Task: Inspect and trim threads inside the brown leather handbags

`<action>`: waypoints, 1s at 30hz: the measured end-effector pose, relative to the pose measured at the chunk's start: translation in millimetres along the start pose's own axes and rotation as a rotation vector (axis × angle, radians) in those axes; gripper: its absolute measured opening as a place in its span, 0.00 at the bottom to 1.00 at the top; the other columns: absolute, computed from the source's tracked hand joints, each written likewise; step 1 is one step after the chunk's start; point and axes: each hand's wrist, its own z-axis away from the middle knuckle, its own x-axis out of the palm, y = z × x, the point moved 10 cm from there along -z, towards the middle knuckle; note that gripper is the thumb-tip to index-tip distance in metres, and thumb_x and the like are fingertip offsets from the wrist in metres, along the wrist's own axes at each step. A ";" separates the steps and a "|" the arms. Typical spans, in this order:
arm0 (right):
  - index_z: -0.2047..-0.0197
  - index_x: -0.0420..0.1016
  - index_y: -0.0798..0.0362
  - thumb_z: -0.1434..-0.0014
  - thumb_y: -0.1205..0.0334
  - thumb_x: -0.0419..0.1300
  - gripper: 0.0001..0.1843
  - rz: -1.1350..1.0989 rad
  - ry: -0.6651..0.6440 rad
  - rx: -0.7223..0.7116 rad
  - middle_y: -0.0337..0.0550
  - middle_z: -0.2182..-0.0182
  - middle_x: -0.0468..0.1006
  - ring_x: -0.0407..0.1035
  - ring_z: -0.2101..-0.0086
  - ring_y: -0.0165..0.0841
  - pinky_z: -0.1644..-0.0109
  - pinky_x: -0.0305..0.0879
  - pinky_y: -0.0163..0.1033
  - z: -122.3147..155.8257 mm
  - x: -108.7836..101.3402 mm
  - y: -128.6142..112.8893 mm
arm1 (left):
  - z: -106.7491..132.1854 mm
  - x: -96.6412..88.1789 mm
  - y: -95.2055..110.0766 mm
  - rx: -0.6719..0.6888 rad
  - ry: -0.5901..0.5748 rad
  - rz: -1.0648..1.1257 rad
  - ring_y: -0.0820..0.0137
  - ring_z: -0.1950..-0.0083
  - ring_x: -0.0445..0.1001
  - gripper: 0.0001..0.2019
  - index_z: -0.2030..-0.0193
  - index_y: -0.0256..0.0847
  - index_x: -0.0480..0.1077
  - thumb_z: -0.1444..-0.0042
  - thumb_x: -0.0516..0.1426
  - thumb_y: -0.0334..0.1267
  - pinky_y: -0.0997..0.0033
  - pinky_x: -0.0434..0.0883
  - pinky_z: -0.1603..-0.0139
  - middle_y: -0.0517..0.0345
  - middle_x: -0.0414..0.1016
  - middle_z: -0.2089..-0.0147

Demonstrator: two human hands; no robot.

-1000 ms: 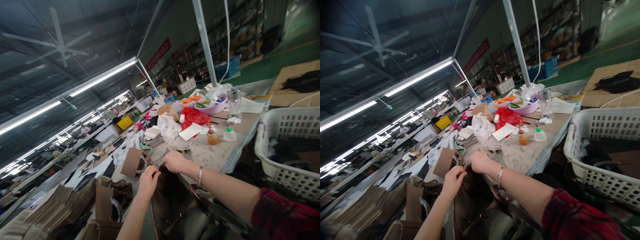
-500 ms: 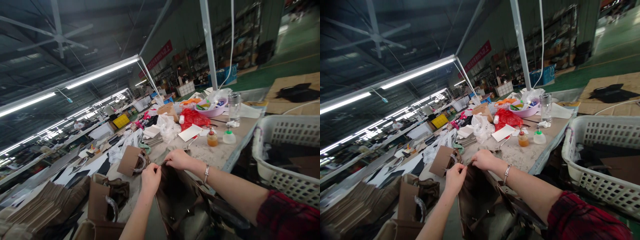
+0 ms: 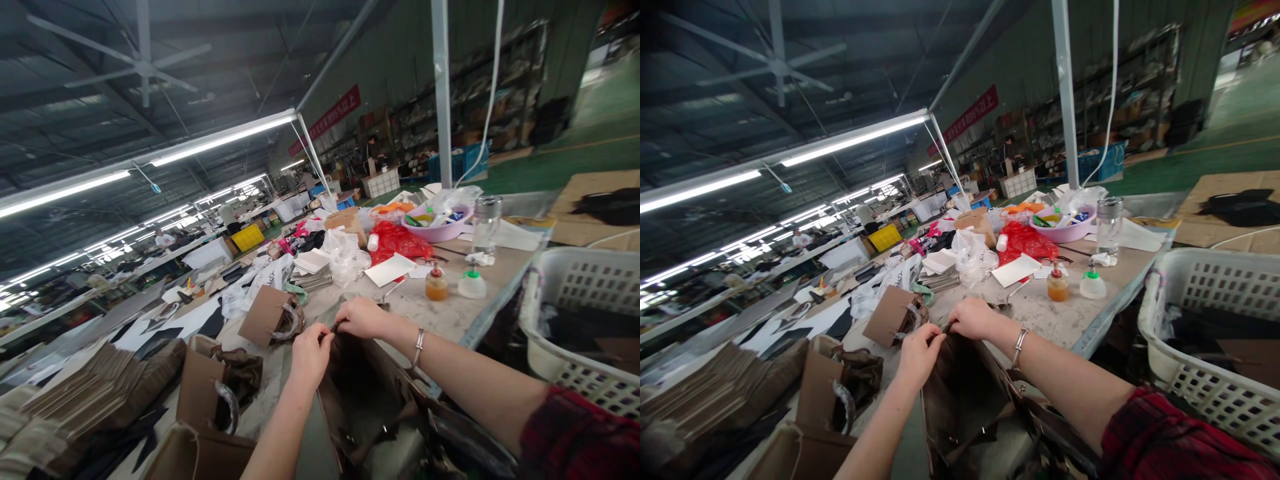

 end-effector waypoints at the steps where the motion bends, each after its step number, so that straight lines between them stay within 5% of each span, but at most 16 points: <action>1: 0.61 0.80 0.45 0.45 0.58 0.58 0.11 -0.006 0.001 0.007 0.39 0.64 0.79 0.71 0.62 0.35 0.64 0.62 0.34 -0.9 2.0 1.3 | 1.2 -0.6 -1.7 0.019 -0.004 0.036 0.69 0.63 0.72 0.02 0.65 0.41 0.70 0.46 0.57 0.33 0.70 0.66 0.60 0.61 0.75 0.65; 6: 0.62 0.80 0.45 0.45 0.58 0.57 0.11 -0.015 0.023 0.002 0.39 0.64 0.79 0.71 0.61 0.36 0.62 0.62 0.35 -3.7 6.5 2.4 | 5.7 -17.2 -1.0 0.185 0.099 0.158 0.67 0.50 0.70 0.10 0.62 0.42 0.68 0.50 0.59 0.27 0.65 0.66 0.46 0.56 0.70 0.52; 10: 0.61 0.79 0.45 0.46 0.58 0.56 0.12 -0.040 0.026 0.020 0.39 0.63 0.79 0.71 0.61 0.36 0.60 0.63 0.35 -3.2 7.4 4.5 | 4.7 -20.8 3.7 0.213 0.121 0.106 0.67 0.52 0.70 0.13 0.58 0.42 0.67 0.51 0.59 0.27 0.66 0.69 0.50 0.56 0.69 0.55; 21: 0.63 0.80 0.46 0.46 0.58 0.55 0.12 -0.043 0.061 0.037 0.40 0.64 0.79 0.71 0.62 0.36 0.63 0.63 0.35 -1.3 5.1 3.4 | 4.8 -16.7 10.6 0.242 0.079 -0.068 0.68 0.56 0.71 0.04 0.64 0.42 0.72 0.46 0.57 0.31 0.69 0.68 0.52 0.56 0.70 0.56; 25: 0.63 0.80 0.48 0.47 0.59 0.55 0.13 -0.020 0.060 0.040 0.41 0.64 0.79 0.71 0.62 0.37 0.63 0.63 0.36 0.2 4.3 2.3 | 1.5 -12.2 -5.2 0.064 0.029 0.025 0.70 0.60 0.73 0.04 0.63 0.41 0.70 0.46 0.58 0.34 0.72 0.69 0.56 0.58 0.73 0.61; 30: 0.63 0.79 0.47 0.46 0.58 0.54 0.13 -0.021 0.041 0.048 0.42 0.63 0.79 0.71 0.61 0.37 0.63 0.63 0.36 1.6 3.1 0.0 | 2.6 -2.8 -30.5 -0.200 -0.076 -0.035 0.66 0.60 0.75 0.18 0.53 0.42 0.70 0.50 0.61 0.45 0.71 0.68 0.58 0.56 0.78 0.61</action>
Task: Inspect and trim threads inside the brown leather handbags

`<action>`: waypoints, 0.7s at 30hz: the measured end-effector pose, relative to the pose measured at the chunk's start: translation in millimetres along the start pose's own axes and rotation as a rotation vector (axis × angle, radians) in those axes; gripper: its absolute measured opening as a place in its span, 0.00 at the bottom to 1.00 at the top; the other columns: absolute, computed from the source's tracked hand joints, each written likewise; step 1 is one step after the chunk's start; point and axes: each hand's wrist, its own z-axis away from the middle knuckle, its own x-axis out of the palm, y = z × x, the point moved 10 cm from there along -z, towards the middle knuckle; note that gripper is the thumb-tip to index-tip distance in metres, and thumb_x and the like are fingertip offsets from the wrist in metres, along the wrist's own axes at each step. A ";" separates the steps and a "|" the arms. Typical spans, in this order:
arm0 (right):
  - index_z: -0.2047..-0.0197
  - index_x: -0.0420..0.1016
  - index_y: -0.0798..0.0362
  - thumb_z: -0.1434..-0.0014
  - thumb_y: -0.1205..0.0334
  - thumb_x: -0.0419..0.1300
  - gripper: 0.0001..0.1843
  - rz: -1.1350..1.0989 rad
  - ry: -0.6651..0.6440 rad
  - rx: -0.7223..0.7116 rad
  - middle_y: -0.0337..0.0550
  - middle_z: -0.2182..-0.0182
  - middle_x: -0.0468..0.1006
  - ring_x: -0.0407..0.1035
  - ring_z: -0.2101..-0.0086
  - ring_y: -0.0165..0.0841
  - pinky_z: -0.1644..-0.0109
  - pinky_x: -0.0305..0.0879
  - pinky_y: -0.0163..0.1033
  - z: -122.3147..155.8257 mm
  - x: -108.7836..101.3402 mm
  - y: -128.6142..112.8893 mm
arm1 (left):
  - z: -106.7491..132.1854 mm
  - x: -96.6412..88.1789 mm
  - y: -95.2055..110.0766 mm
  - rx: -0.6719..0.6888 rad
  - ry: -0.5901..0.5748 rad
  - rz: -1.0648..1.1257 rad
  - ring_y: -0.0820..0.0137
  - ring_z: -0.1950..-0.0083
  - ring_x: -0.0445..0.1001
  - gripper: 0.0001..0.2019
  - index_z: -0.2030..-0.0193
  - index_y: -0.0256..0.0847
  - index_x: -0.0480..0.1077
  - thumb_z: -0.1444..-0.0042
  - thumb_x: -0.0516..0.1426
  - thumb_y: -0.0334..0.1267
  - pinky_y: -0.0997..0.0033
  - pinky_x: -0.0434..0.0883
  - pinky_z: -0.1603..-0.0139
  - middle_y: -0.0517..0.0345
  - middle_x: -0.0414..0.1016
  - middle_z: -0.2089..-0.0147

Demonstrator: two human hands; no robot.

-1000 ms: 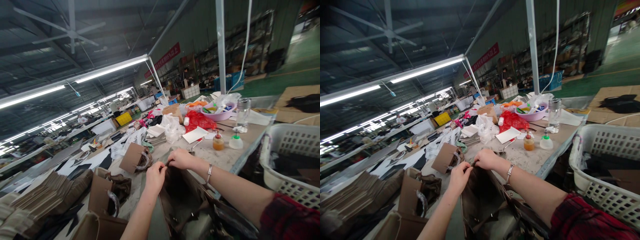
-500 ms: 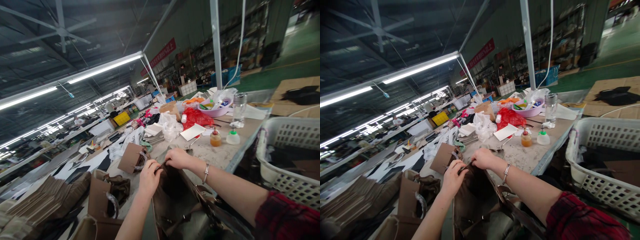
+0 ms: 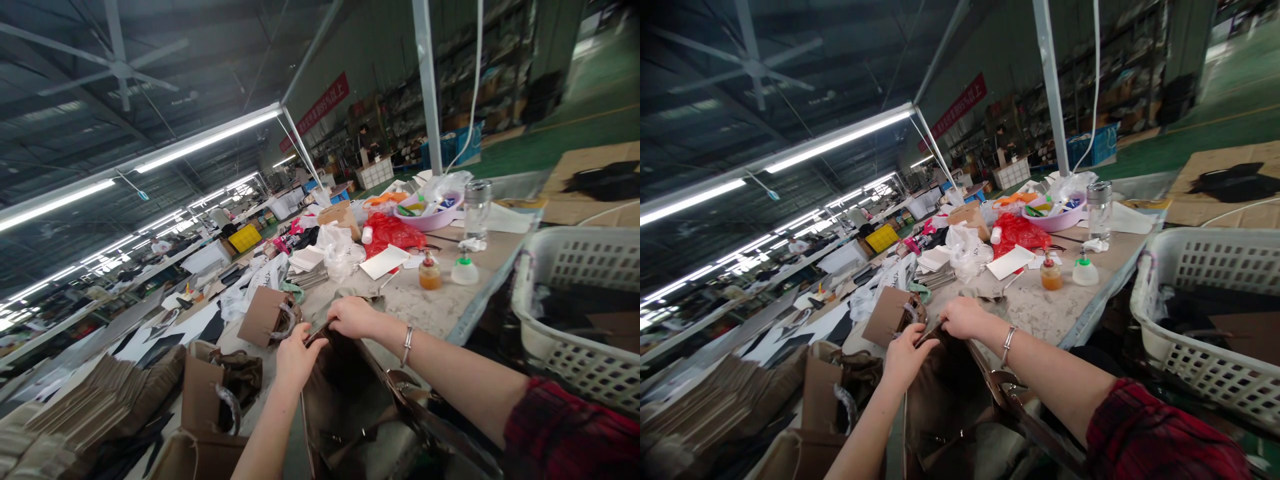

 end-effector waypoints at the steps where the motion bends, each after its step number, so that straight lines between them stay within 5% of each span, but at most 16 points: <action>1: 0.63 0.79 0.47 0.46 0.58 0.54 0.13 0.000 -0.003 0.001 0.42 0.63 0.79 0.71 0.61 0.37 0.62 0.63 0.36 0.1 -0.1 -0.6 | -0.1 1.3 0.7 -0.001 -0.020 -0.052 0.65 0.58 0.75 0.18 0.54 0.44 0.71 0.51 0.61 0.47 0.71 0.67 0.57 0.56 0.78 0.61; 7: 0.62 0.79 0.47 0.46 0.58 0.54 0.13 -0.009 -0.013 0.019 0.42 0.63 0.79 0.70 0.60 0.37 0.61 0.63 0.36 0.4 0.5 -0.5 | -1.8 3.6 11.5 0.015 -0.059 -0.230 0.66 0.64 0.74 0.14 0.64 0.48 0.77 0.48 0.57 0.53 0.74 0.62 0.67 0.57 0.79 0.67; 21: 0.63 0.79 0.47 0.46 0.59 0.55 0.12 -0.023 0.014 0.006 0.41 0.64 0.79 0.71 0.61 0.37 0.63 0.62 0.36 0.1 0.5 1.1 | -4.0 4.2 14.2 0.068 -0.027 -0.173 0.69 0.66 0.73 0.13 0.66 0.45 0.77 0.43 0.54 0.48 0.75 0.60 0.68 0.58 0.79 0.67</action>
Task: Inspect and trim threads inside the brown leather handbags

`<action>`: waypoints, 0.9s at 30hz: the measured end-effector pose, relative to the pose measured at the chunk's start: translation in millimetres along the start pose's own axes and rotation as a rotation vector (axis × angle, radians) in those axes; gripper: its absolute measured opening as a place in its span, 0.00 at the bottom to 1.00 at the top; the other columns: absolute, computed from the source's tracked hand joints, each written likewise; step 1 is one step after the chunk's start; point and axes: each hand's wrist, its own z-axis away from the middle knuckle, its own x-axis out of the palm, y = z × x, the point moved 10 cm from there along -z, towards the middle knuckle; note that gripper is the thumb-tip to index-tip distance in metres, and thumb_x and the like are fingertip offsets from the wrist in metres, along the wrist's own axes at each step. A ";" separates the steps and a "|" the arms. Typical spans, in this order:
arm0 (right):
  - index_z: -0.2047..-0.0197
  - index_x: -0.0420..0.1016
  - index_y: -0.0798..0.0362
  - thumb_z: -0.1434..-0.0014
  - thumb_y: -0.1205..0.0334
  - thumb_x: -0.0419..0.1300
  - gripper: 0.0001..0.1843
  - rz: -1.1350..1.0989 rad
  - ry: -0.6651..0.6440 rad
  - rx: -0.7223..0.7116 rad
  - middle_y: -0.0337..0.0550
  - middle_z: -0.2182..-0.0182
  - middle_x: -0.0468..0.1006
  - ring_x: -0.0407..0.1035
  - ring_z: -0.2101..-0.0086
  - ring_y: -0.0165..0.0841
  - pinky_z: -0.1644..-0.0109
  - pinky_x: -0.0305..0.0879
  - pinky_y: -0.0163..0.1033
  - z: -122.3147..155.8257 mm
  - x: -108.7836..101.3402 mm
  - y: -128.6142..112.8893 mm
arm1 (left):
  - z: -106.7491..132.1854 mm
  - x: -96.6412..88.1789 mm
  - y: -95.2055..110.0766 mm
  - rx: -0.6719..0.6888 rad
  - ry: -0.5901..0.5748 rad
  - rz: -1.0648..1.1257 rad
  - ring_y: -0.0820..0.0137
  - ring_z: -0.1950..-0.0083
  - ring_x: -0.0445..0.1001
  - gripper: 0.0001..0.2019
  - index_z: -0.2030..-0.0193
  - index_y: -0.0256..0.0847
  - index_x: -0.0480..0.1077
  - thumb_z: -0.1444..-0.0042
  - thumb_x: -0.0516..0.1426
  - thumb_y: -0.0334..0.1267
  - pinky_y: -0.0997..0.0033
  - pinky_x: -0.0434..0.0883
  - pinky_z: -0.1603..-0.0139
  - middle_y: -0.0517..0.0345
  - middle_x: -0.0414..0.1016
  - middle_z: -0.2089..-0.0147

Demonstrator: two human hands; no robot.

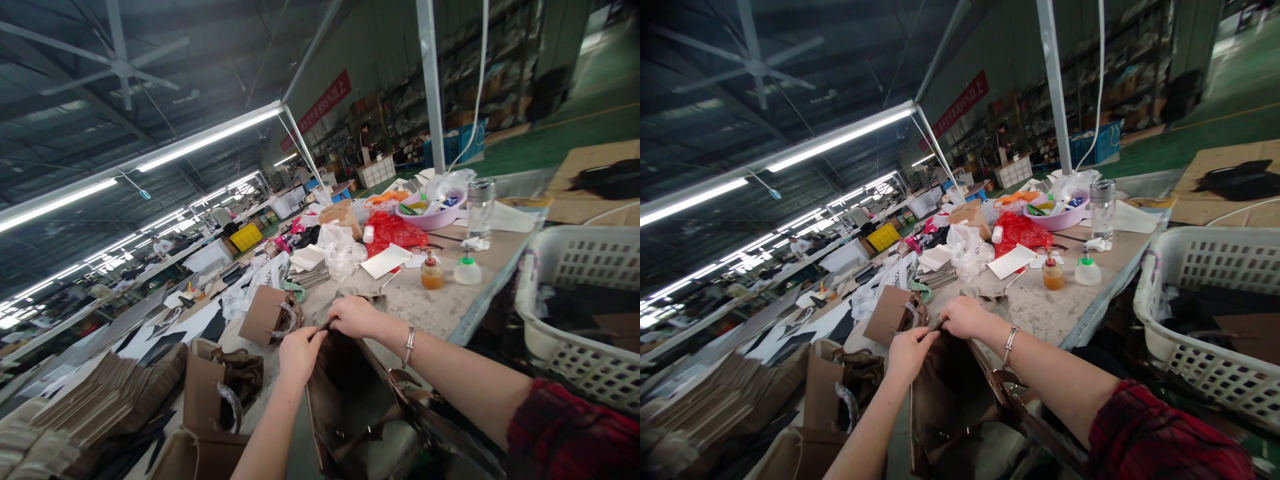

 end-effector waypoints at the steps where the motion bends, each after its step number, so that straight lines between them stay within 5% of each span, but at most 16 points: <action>1: 0.63 0.79 0.47 0.46 0.59 0.55 0.12 0.002 0.000 -0.002 0.41 0.64 0.79 0.71 0.61 0.37 0.64 0.62 0.36 -0.2 0.5 0.2 | 0.2 -0.1 0.6 0.002 0.003 0.002 0.69 0.66 0.73 0.14 0.66 0.45 0.77 0.43 0.54 0.48 0.75 0.60 0.68 0.58 0.79 0.67; 13: 0.60 0.79 0.46 0.45 0.54 0.58 0.12 0.024 -0.021 -0.176 0.41 0.64 0.79 0.71 0.62 0.36 0.65 0.60 0.34 -0.5 -5.7 -13.7 | -1.9 3.9 4.1 0.038 0.004 0.002 0.70 0.70 0.71 0.12 0.71 0.42 0.76 0.43 0.55 0.43 0.74 0.59 0.70 0.58 0.77 0.71; 20: 0.62 0.80 0.44 0.44 0.57 0.57 0.10 -0.005 -0.012 -0.132 0.37 0.63 0.79 0.71 0.63 0.33 0.66 0.59 0.32 -5.8 -1.0 -10.3 | 4.7 2.0 -16.9 -0.053 -0.009 0.172 0.67 0.58 0.74 0.14 0.57 0.42 0.75 0.51 0.62 0.42 0.72 0.66 0.57 0.57 0.78 0.59; 27: 0.64 0.80 0.45 0.43 0.57 0.57 0.10 0.035 -0.022 -0.136 0.38 0.64 0.79 0.71 0.63 0.34 0.67 0.59 0.32 -4.2 -3.8 -12.2 | 6.7 -1.2 -4.7 0.045 -0.020 0.053 0.72 0.71 0.70 0.09 0.71 0.41 0.75 0.45 0.56 0.40 0.75 0.60 0.68 0.60 0.75 0.74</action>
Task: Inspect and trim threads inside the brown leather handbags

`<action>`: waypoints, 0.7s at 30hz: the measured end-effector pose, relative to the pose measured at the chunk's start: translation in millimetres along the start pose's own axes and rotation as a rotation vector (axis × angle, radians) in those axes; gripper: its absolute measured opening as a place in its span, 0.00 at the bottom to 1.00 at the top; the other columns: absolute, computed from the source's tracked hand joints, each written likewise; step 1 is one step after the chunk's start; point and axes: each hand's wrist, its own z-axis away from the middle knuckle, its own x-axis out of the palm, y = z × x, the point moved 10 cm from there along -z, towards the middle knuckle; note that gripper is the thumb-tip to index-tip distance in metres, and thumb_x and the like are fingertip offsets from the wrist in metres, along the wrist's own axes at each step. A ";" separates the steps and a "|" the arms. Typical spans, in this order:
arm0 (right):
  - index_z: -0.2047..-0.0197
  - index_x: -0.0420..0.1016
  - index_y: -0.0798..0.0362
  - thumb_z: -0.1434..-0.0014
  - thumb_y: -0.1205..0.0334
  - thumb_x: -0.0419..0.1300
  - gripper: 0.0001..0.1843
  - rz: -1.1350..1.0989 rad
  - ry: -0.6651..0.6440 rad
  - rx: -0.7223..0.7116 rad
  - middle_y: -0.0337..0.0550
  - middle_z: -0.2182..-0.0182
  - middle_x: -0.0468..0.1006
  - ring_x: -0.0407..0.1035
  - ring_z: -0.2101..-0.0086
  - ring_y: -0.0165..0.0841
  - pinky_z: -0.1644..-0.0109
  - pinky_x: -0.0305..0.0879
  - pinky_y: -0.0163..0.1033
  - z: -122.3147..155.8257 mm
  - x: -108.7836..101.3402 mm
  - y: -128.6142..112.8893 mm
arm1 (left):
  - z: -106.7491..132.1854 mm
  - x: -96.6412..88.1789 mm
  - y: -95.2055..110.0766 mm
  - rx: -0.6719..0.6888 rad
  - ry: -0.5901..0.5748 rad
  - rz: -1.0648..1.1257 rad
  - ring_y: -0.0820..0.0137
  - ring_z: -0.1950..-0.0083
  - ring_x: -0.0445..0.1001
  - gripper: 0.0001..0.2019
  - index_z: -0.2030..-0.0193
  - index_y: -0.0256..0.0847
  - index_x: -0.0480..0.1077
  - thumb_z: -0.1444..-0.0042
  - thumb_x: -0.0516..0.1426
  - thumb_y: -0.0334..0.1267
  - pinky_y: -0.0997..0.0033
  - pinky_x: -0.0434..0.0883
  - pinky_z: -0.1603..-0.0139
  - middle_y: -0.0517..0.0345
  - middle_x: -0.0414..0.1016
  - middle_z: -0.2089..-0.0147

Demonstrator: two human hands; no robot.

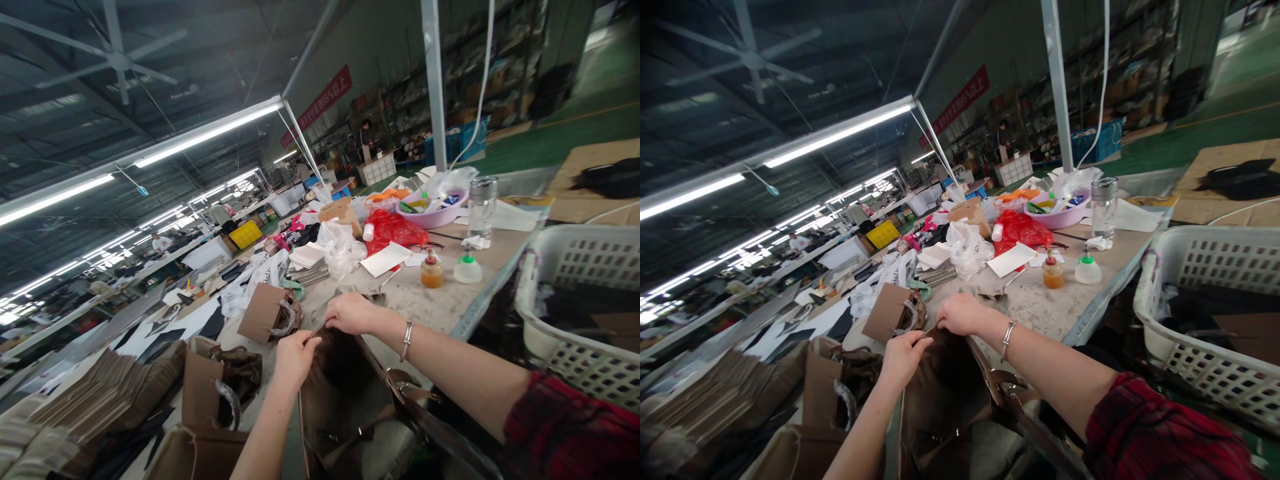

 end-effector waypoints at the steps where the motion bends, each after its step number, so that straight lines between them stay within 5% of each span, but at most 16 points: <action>1: 0.64 0.80 0.45 0.43 0.57 0.56 0.10 0.007 -0.004 0.002 0.38 0.64 0.79 0.71 0.63 0.34 0.67 0.59 0.33 -0.1 -0.1 -0.7 | -0.4 0.3 -0.2 0.000 0.004 0.004 0.72 0.71 0.69 0.10 0.72 0.41 0.75 0.44 0.56 0.39 0.75 0.60 0.68 0.60 0.74 0.75; 13: 0.59 0.78 0.49 0.43 0.54 0.57 0.13 -0.060 -0.037 -0.136 0.42 0.66 0.79 0.71 0.65 0.34 0.65 0.59 0.34 2.6 7.4 -4.6 | 0.5 5.3 -10.2 -0.042 0.009 0.024 0.72 0.71 0.69 0.10 0.69 0.41 0.74 0.43 0.54 0.39 0.76 0.60 0.69 0.61 0.74 0.74; 19: 0.60 0.79 0.45 0.42 0.53 0.56 0.13 -0.065 -0.025 -0.057 0.39 0.65 0.80 0.72 0.64 0.34 0.65 0.60 0.33 1.1 5.9 -0.5 | 0.5 2.1 -11.4 -0.010 0.039 0.164 0.67 0.55 0.75 0.13 0.54 0.44 0.74 0.47 0.59 0.41 0.71 0.68 0.52 0.58 0.78 0.55; 21: 0.59 0.79 0.45 0.43 0.51 0.57 0.13 -0.028 -0.027 -0.051 0.40 0.66 0.80 0.72 0.64 0.34 0.66 0.60 0.33 1.0 2.7 -4.1 | -0.4 3.3 -5.3 0.025 0.021 0.166 0.67 0.56 0.75 0.14 0.54 0.45 0.74 0.48 0.60 0.42 0.71 0.68 0.52 0.59 0.78 0.56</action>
